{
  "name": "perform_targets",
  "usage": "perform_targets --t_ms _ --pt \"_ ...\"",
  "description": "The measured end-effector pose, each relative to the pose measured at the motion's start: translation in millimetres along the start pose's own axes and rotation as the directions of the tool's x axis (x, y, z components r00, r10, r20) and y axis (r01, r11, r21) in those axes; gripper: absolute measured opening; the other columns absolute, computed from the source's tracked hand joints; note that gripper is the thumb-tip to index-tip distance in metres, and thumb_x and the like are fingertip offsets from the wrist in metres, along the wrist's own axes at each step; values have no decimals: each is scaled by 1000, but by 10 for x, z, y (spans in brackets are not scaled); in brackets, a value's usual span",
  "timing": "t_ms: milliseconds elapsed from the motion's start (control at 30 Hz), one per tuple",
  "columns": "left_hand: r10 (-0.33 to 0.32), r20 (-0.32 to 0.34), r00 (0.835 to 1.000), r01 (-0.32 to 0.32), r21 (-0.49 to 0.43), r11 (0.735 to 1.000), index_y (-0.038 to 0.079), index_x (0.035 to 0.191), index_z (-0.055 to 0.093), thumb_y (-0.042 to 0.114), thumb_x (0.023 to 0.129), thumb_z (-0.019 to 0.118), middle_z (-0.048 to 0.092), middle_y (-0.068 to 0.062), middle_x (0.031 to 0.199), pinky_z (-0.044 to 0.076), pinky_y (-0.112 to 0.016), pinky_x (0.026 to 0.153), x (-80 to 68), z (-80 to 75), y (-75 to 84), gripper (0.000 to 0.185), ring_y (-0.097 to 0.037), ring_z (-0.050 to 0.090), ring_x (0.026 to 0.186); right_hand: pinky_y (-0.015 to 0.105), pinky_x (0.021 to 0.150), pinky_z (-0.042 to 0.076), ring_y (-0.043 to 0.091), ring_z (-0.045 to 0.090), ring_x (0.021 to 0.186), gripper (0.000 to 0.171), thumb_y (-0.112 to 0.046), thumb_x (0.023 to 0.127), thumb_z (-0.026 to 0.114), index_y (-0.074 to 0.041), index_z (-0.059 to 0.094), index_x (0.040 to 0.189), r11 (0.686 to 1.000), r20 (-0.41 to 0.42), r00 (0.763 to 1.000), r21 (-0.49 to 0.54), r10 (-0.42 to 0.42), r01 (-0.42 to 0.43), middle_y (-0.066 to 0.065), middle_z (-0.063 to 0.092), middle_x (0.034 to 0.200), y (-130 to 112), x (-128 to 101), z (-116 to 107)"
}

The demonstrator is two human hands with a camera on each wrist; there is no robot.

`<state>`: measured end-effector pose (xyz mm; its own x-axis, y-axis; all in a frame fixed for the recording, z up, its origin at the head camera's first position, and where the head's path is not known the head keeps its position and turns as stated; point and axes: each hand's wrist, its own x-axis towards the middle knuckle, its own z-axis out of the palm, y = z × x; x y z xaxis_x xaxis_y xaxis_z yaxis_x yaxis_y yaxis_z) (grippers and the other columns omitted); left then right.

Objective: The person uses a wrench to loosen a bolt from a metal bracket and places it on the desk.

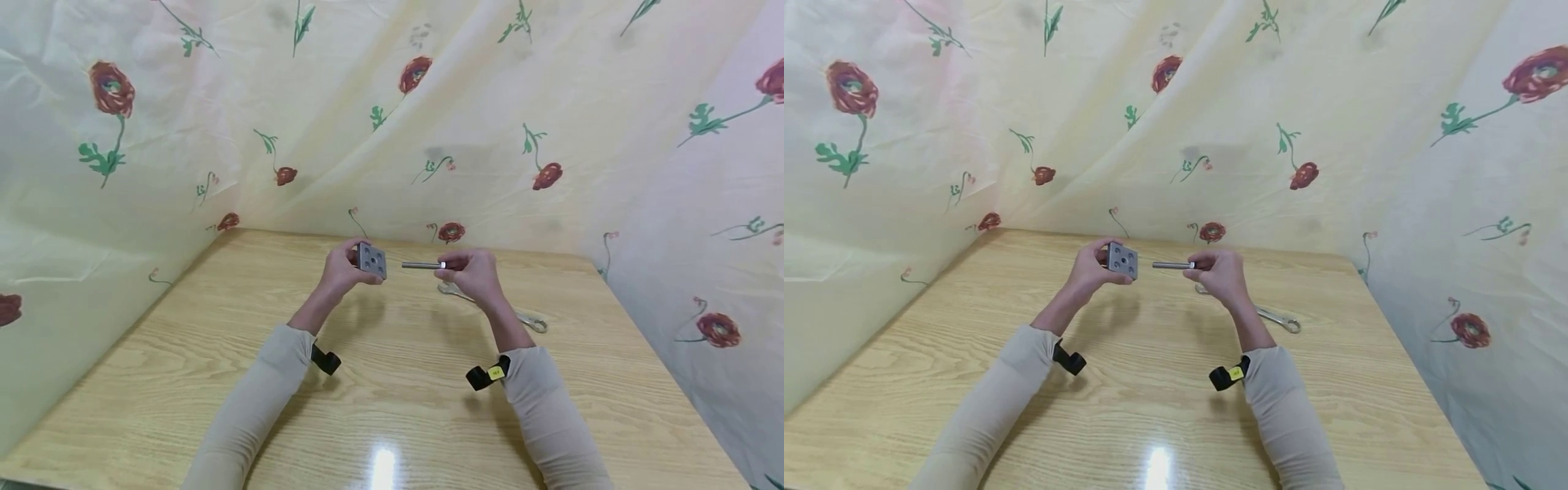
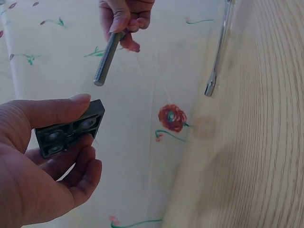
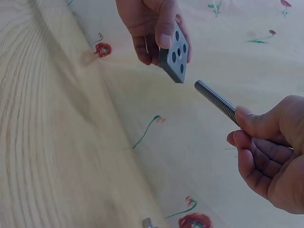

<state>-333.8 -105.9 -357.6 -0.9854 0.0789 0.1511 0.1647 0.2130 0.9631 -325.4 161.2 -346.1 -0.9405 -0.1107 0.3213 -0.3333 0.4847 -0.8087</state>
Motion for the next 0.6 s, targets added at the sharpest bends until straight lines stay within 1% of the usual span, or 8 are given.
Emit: perform_targets --t_ms 100,200,333,400,533,600 --pt "-23 -2 1000 23 5 1000 14 135 58 -9 67 85 67 -22 119 53 -27 77 30 -43 -36 76 -27 65 103 20 65 55 -1 66 69 25 -5 83 79 5 74 106 998 21 999 52 41 -42 20 77 93 101 43 42" --pt "-39 4 999 39 -7 999 13 135 57 -11 68 83 66 -22 125 54 -31 82 67 -93 -92 76 -30 65 110 22 65 56 0 65 68 26 -4 83 79 7 74 106 994 35 997 84 69 -71 15 77 90 200 86 103" --pt "-49 25 999 50 -37 998 10 136 53 -15 69 80 62 -23 133 55 -37 91 130 -158 -208 76 -35 62 118 27 65 56 1 65 66 27 -4 83 79 7 74 107 992 49 995 94 84 -88 16 77 89 300 136 196" --pt "-61 30 998 62 -37 997 9 137 52 -16 69 79 61 -23 134 54 -41 95 170 -185 -275 77 -37 61 121 27 63 55 2 65 64 27 -5 83 79 7 73 107 990 58 994 103 91 -97 16 77 88 349 155 245" --pt "-93 49 994 94 -16 995 9 137 50 -16 69 78 60 -25 136 52 -47 101 230 -243 -370 78 -39 58 125 38 68 59 4 66 63 28 -5 83 79 7 73 108 988 68 992 103 106 -112 17 77 88 417 194 339" --pt "-102 63 993 103 -8 995 9 138 50 -17 68 77 60 -26 135 52 -47 101 247 -273 -401 79 -39 58 125 45 74 59 4 66 64 27 -5 83 79 6 74 107 987 76 990 99 120 -128 15 77 88 436 213 380"
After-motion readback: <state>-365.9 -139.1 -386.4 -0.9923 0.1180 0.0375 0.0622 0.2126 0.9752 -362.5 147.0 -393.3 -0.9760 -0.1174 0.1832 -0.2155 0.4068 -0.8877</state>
